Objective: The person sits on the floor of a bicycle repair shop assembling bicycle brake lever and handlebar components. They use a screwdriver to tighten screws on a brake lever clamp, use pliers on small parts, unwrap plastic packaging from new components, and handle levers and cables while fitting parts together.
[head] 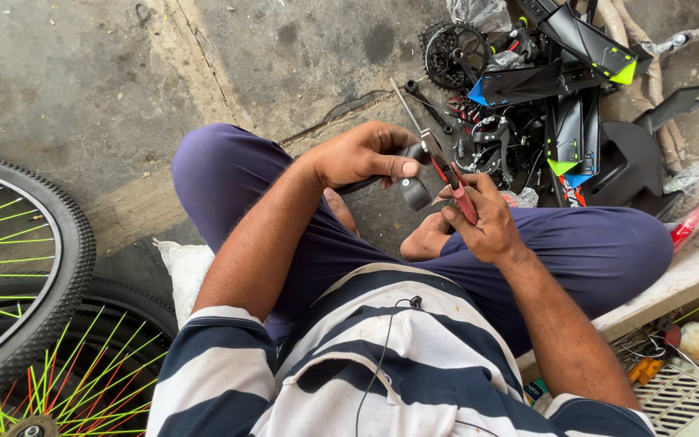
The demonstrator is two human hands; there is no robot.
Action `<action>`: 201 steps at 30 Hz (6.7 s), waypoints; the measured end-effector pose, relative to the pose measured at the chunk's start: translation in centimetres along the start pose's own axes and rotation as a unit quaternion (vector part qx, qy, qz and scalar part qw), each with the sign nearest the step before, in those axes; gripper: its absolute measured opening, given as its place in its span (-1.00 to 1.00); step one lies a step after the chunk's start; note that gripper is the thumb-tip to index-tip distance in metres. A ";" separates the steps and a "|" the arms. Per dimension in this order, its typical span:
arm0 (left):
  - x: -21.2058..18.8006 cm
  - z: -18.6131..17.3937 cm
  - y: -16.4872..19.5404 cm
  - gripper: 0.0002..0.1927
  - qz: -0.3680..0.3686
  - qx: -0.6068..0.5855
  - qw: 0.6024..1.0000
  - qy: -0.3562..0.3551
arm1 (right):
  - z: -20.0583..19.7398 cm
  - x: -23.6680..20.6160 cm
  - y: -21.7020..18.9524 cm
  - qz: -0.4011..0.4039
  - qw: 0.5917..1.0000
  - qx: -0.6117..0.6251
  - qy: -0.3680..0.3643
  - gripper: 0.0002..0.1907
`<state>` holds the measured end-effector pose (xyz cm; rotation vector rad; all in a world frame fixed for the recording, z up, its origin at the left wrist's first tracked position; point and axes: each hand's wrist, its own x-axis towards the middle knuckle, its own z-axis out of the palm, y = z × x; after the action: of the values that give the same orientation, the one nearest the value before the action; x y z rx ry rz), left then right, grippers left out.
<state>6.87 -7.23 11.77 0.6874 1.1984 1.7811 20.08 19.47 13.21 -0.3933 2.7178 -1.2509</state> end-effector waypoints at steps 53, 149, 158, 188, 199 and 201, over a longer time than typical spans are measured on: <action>7.2 3.2 -9.9 -0.20 -0.095 0.428 0.848 0.297 | -3.6 2.0 14.5 0.308 0.950 -0.011 -0.043 -0.64; 3.2 0.6 -0.8 -0.31 0.025 -0.020 0.974 0.224 | -2.6 -0.8 2.9 0.137 0.978 0.157 -0.023 -0.54; 3.3 0.0 -1.5 -0.33 -0.002 -0.037 0.976 0.214 | -2.5 -0.9 2.1 0.072 0.991 0.108 -0.032 -0.69; 4.7 3.7 -5.4 -0.31 -0.055 0.405 0.878 0.249 | -1.0 -1.7 2.2 0.080 0.995 -0.019 0.051 -0.79; 3.5 -1.3 -3.9 -0.19 -0.165 -0.020 0.977 0.132 | -1.5 -3.0 0.5 0.076 0.997 0.020 0.004 -0.71; 3.4 -0.2 -4.3 -0.09 -0.130 -0.158 0.978 0.044 | -1.2 -3.2 0.6 0.060 0.998 0.033 0.001 -0.71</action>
<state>6.53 -3.60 7.68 0.2571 0.9807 1.7379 22.77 21.59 13.54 -0.2176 2.6498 -1.3037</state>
